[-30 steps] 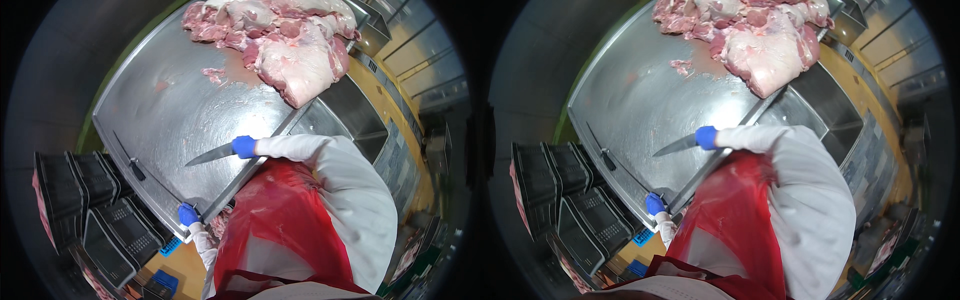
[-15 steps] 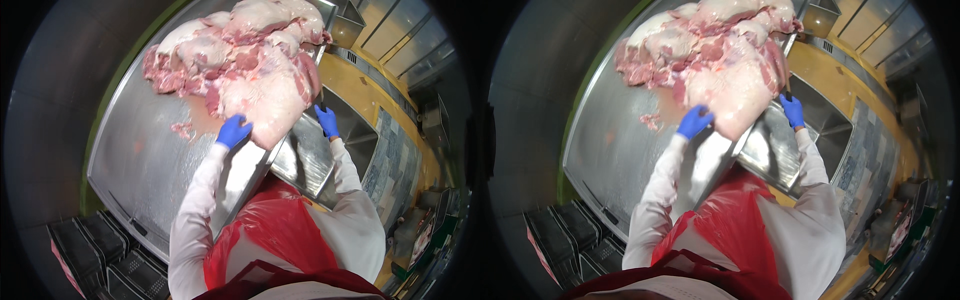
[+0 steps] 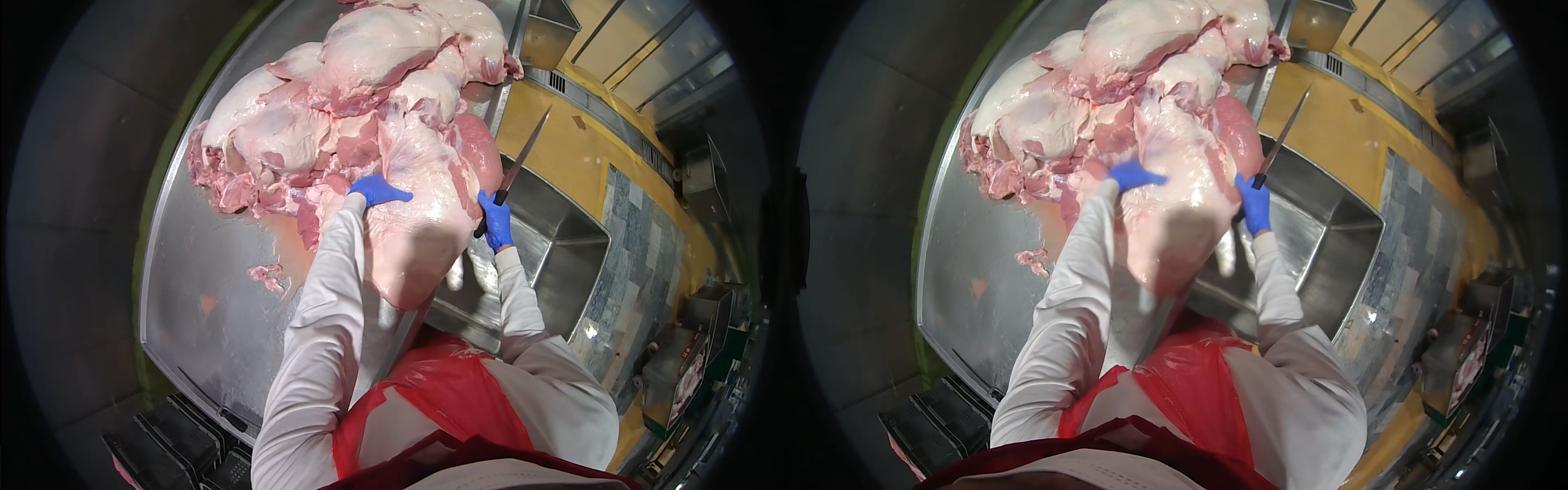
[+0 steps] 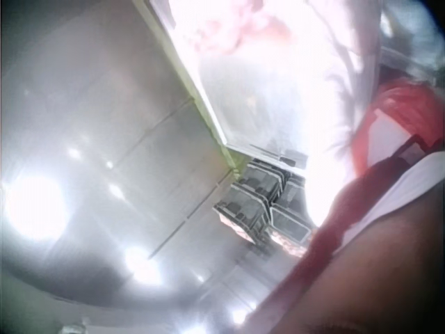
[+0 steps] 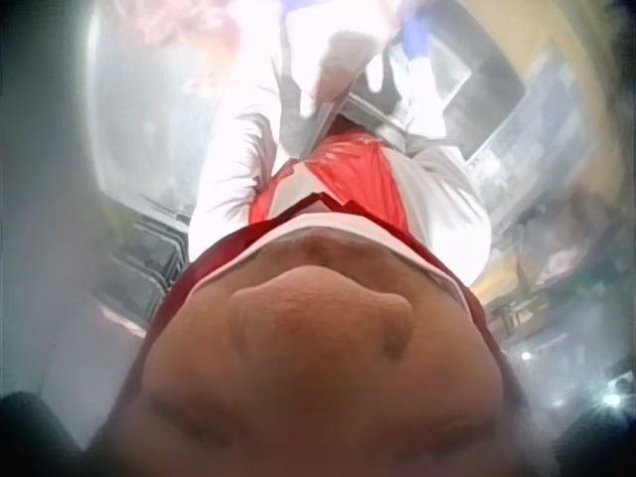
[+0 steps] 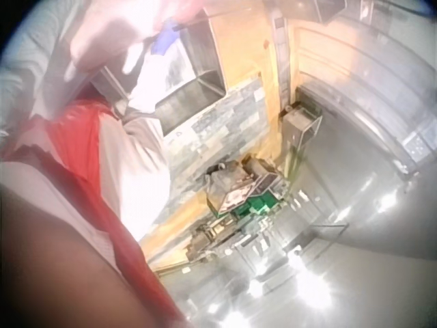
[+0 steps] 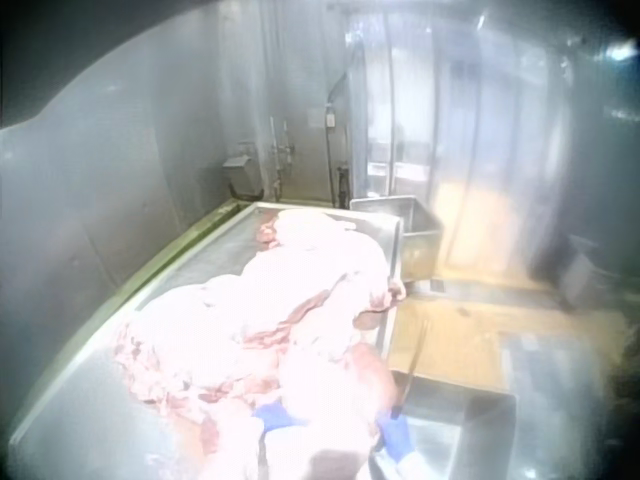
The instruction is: The person places a metal tray on a stainless steel table, then uses a knife to cut large pieces of raw meat into smaller portions. The cut pieces are placed into the tray.
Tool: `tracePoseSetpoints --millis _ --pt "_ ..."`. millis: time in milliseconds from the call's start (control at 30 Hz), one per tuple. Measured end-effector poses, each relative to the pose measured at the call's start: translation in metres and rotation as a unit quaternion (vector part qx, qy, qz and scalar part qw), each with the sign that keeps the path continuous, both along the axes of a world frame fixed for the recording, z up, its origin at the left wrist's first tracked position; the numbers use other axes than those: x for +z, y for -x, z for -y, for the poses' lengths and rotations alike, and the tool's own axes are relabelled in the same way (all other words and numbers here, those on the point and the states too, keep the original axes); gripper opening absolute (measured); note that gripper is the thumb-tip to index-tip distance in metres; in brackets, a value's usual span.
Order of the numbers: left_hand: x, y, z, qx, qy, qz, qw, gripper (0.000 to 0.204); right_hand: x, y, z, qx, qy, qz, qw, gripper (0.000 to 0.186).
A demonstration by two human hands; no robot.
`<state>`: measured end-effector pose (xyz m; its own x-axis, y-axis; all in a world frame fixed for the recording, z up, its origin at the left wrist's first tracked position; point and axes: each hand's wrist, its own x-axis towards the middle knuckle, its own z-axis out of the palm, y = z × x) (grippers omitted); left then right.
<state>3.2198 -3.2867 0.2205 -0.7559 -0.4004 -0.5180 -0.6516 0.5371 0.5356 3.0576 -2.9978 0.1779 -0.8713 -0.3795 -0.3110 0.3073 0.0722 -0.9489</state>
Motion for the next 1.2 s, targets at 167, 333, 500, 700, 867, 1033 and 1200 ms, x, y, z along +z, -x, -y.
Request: tracePoseSetpoints --millis 167,333,500,700,867,1033,1200 --pt "-0.015 -0.052 0.018 -0.015 -0.098 -0.106 0.989 0.084 0.039 -0.017 0.008 0.067 0.078 0.117 0.988 0.02" --pt "0.033 -0.137 0.003 -0.024 -0.043 -0.124 0.991 0.088 0.029 -0.053 -0.007 0.145 0.181 0.22 0.948 0.041" --pt "0.082 -0.214 -0.024 0.182 -0.133 -0.149 0.963 0.097 0.124 -0.137 0.025 0.112 0.2 0.258 0.939 0.048" --pt "0.147 -0.255 -0.025 0.189 -0.086 -0.167 0.964 0.087 0.154 -0.163 0.053 0.212 0.253 0.191 0.924 0.033" --pt "0.142 -0.305 -0.01 0.209 -0.123 -0.256 0.936 0.077 0.232 -0.21 0.065 0.285 0.249 0.009 0.925 0.023" --pt "0.092 -0.369 -0.035 0.303 -0.163 -0.439 0.83 0.077 0.274 -0.281 0.057 0.375 0.174 -0.065 0.908 0.029" --pt "0.017 -0.44 -0.154 0.633 -0.167 -0.312 0.689 0.069 0.228 -0.374 0.057 0.552 0.171 -0.134 0.805 0.022"
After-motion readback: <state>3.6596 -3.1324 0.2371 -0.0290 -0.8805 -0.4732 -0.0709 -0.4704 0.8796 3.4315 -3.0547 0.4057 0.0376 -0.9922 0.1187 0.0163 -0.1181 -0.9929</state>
